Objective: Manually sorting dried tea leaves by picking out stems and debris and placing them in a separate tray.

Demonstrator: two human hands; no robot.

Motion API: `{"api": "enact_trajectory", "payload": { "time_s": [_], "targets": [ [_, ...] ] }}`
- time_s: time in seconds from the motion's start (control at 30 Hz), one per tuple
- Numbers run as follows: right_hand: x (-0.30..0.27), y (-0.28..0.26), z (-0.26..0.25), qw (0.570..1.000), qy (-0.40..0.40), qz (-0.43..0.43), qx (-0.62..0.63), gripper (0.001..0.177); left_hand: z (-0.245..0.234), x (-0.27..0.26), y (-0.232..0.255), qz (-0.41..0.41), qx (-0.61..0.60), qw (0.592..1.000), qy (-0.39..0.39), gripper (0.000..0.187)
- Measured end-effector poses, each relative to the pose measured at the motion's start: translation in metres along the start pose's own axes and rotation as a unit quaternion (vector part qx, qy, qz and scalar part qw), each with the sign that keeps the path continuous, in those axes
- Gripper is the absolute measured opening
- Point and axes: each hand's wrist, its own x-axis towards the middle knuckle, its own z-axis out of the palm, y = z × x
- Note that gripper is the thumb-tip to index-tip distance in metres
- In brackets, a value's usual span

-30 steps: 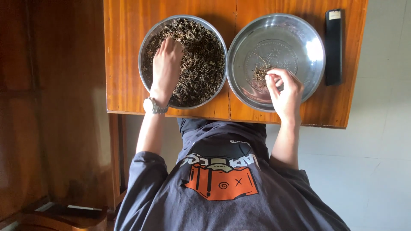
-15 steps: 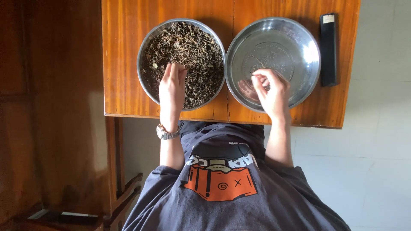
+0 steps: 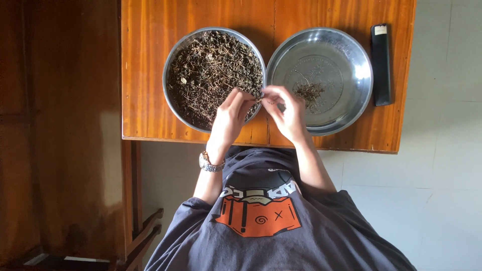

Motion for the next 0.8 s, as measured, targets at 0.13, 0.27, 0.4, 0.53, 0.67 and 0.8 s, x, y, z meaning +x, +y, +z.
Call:
{"api": "enact_trajectory", "payload": {
  "time_s": [0.13,0.27,0.4,0.53,0.67,0.8],
  "targets": [
    [0.005,-0.009,-0.005,1.000,0.005,0.015,0.013,0.011,0.000,0.000,0.000,0.009,-0.035,0.999,-0.003,0.004],
    [0.007,-0.009,-0.004,1.000,-0.007,0.009,0.012,0.012,0.000,0.003,0.002,0.010,-0.055,0.998,0.003,0.003],
    [0.009,-0.011,-0.003,1.000,-0.001,0.008,0.009,0.010,0.001,0.003,0.003,0.008,-0.057,0.998,0.005,0.004],
    [0.007,-0.012,-0.007,1.000,0.003,0.023,0.011,0.007,0.000,0.005,0.005,0.007,-0.070,0.998,0.007,0.005],
    [-0.006,0.003,-0.018,0.999,0.033,0.006,-0.009,0.004,0.002,0.003,0.009,-0.003,-0.074,0.997,0.005,0.003],
    [-0.005,-0.002,-0.039,0.997,0.072,0.010,-0.029,0.004,0.002,0.003,0.007,-0.007,-0.053,0.998,0.016,0.003]
  ]
}}
